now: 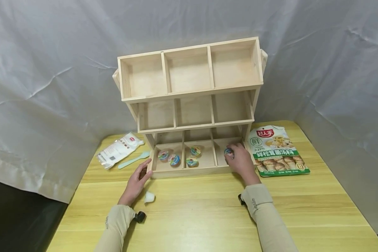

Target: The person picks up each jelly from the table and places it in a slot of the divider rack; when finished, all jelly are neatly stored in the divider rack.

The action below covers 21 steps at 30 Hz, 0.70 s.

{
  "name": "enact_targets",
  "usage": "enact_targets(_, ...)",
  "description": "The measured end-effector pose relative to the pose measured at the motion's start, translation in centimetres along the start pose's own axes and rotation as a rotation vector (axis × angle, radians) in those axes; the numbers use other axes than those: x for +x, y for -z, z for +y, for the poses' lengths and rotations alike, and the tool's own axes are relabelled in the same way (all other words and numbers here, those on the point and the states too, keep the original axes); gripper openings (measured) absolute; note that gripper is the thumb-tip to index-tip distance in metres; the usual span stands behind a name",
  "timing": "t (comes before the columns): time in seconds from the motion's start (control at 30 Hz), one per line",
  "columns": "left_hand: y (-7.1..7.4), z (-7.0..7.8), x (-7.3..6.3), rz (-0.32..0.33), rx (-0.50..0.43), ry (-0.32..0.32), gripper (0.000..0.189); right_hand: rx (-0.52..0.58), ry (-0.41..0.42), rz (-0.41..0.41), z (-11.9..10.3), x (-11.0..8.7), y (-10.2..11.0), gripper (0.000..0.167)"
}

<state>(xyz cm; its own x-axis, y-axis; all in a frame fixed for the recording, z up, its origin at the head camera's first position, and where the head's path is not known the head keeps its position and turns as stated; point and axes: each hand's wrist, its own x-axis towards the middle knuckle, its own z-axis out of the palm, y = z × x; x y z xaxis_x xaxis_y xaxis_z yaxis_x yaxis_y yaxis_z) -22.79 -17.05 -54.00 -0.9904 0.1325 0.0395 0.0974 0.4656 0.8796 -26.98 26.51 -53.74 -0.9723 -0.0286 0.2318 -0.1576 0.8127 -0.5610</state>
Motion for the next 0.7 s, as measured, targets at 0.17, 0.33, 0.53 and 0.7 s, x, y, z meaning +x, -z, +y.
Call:
enact_targets(0.17,-0.6,-2.0,0.6,0.027,-0.005,-0.013,0.055,-0.004,-0.005,-0.004,0.2,0.1,0.0,0.041)
enact_targets(0.33,-0.8,-3.6,1.2,0.049,-0.009,-0.032,0.054,0.000,-0.008,-0.009,0.1,0.0,0.1,0.042)
enact_targets(0.53,-0.9,-3.5,1.1,0.044,-0.008,-0.013,0.053,-0.010,-0.006,-0.012,0.1,-0.1,0.1,0.042)
enact_targets(0.7,-0.9,-3.5,1.1,0.050,0.007,-0.012,0.053,-0.010,-0.010,-0.017,0.2,-0.1,0.0,0.043)
